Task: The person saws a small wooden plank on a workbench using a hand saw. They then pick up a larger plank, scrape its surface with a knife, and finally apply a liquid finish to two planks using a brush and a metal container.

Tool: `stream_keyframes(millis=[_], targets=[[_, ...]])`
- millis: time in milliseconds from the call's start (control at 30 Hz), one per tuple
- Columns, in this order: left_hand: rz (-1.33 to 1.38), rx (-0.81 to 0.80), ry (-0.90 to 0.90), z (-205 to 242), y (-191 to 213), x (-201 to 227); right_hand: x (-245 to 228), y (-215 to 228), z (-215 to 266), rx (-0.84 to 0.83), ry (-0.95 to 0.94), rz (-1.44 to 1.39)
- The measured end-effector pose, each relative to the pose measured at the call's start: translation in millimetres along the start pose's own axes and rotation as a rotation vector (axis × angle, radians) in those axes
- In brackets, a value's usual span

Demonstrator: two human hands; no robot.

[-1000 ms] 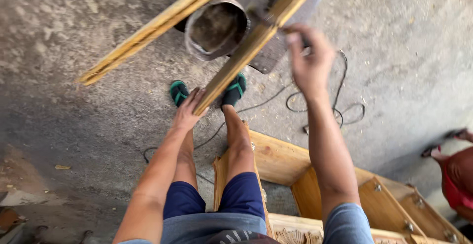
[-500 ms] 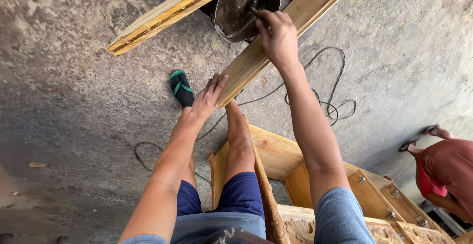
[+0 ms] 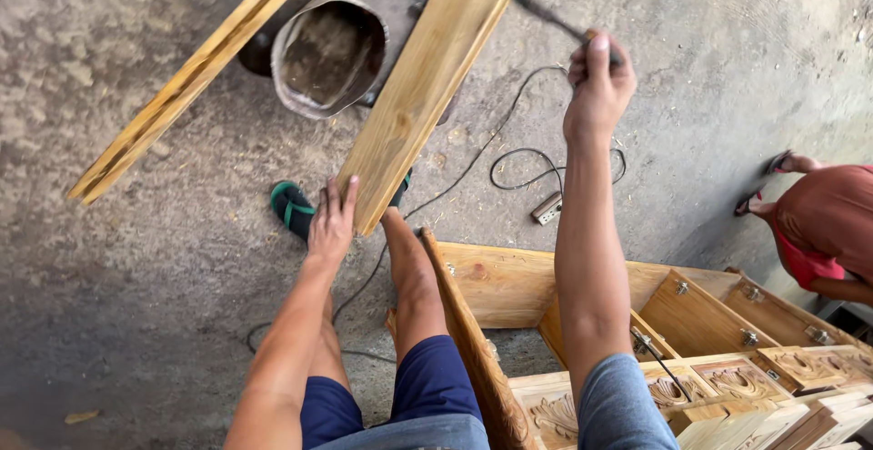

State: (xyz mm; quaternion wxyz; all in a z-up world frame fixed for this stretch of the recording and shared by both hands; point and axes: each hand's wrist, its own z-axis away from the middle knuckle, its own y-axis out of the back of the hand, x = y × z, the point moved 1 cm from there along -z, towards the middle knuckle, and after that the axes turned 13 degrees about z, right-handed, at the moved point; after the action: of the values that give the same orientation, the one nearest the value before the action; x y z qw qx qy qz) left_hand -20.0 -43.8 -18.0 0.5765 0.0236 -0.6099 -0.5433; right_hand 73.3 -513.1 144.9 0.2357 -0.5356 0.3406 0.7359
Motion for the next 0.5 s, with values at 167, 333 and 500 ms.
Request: stream_keyframes(millis=[167, 333, 500], targets=[[-0.039, 0.03, -0.01, 1.5, -9.7, 1.3, 11.4, 28.3, -93.9, 0.116, 0.323, 0.238], [-0.129, 0.056, -0.011, 0.5, -13.5, 4.0, 30.8, 30.7, -169.3, 0.173, 0.512, 0.444], [-0.165, 0.057, 0.014, 4.0, -13.9, 9.2, 30.1, 22.2, -166.6, 0.164, 0.491, 0.655]])
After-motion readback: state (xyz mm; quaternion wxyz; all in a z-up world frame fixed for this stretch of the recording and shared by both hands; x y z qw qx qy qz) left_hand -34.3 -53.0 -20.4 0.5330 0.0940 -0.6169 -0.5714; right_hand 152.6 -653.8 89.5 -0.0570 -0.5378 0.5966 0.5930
